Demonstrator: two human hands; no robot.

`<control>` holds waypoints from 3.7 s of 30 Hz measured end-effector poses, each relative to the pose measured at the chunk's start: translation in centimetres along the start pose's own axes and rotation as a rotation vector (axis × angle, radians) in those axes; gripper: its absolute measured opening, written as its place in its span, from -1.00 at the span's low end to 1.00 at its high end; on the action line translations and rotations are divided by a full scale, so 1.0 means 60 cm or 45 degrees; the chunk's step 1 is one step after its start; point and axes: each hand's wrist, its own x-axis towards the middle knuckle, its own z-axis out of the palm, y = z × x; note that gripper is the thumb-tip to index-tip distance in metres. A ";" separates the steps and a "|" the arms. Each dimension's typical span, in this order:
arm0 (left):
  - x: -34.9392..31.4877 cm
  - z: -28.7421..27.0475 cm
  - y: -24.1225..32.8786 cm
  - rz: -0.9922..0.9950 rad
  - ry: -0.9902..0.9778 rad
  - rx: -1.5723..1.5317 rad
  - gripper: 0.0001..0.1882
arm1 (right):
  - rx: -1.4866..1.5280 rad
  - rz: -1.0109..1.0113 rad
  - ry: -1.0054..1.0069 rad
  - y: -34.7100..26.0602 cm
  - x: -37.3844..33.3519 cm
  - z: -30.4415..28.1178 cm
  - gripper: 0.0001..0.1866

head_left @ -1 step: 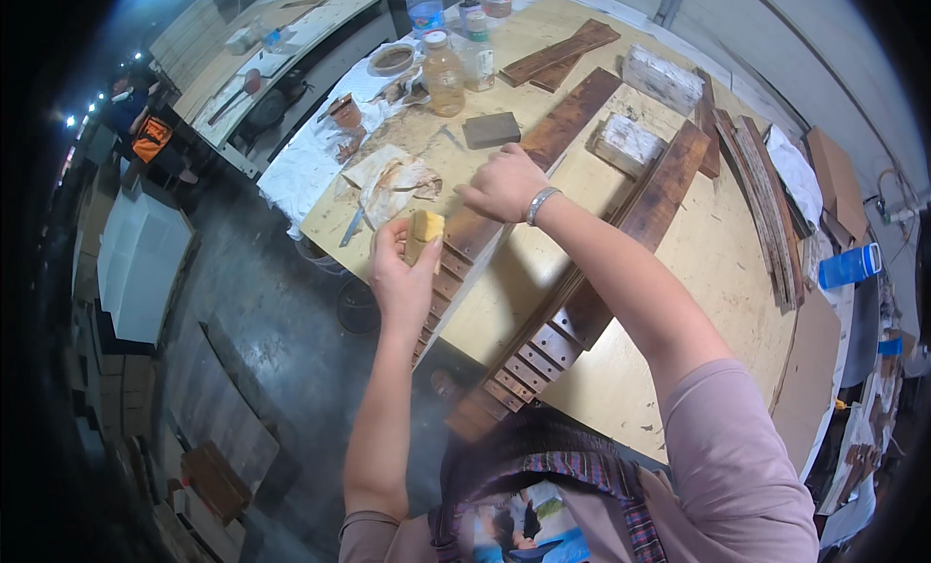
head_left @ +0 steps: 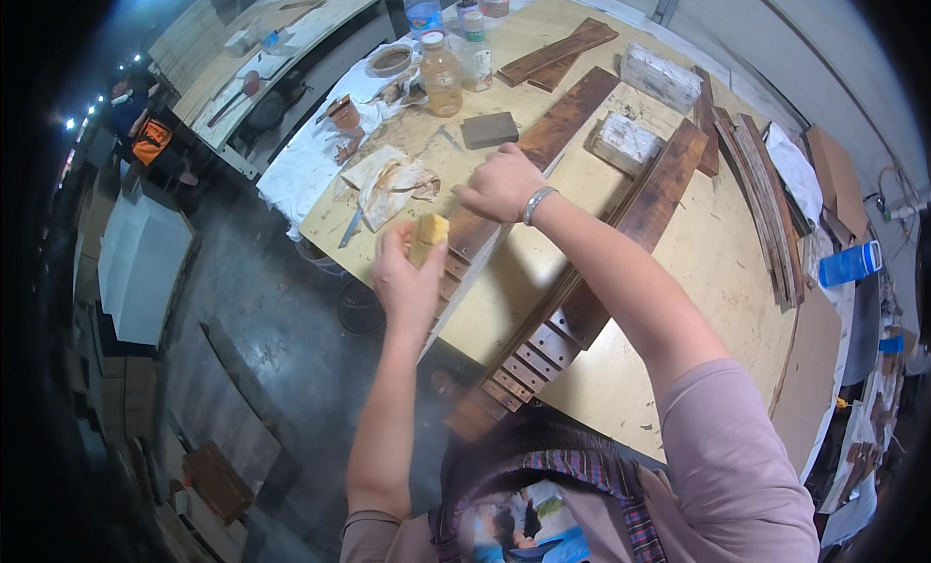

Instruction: The person wipes down wooden furniture components with a cloth, handling both individual slats and larger assembled pieces to clean the surfaces.

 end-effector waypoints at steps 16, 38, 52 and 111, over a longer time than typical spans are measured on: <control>-0.086 -0.045 0.043 0.350 -0.294 0.093 -0.50 | 0.009 0.021 0.089 0.011 -0.003 0.018 -0.38; 0.007 -0.070 0.029 1.032 -0.370 0.311 -0.60 | 0.062 0.042 0.069 0.006 -0.002 0.014 -0.40; 0.029 -0.088 -0.025 0.759 -0.167 0.548 -0.60 | 0.110 0.014 0.096 0.005 -0.005 0.006 -0.39; -0.150 -0.182 -0.042 -0.584 -0.243 -0.755 -0.46 | 0.046 0.042 0.053 0.016 0.004 0.020 -0.37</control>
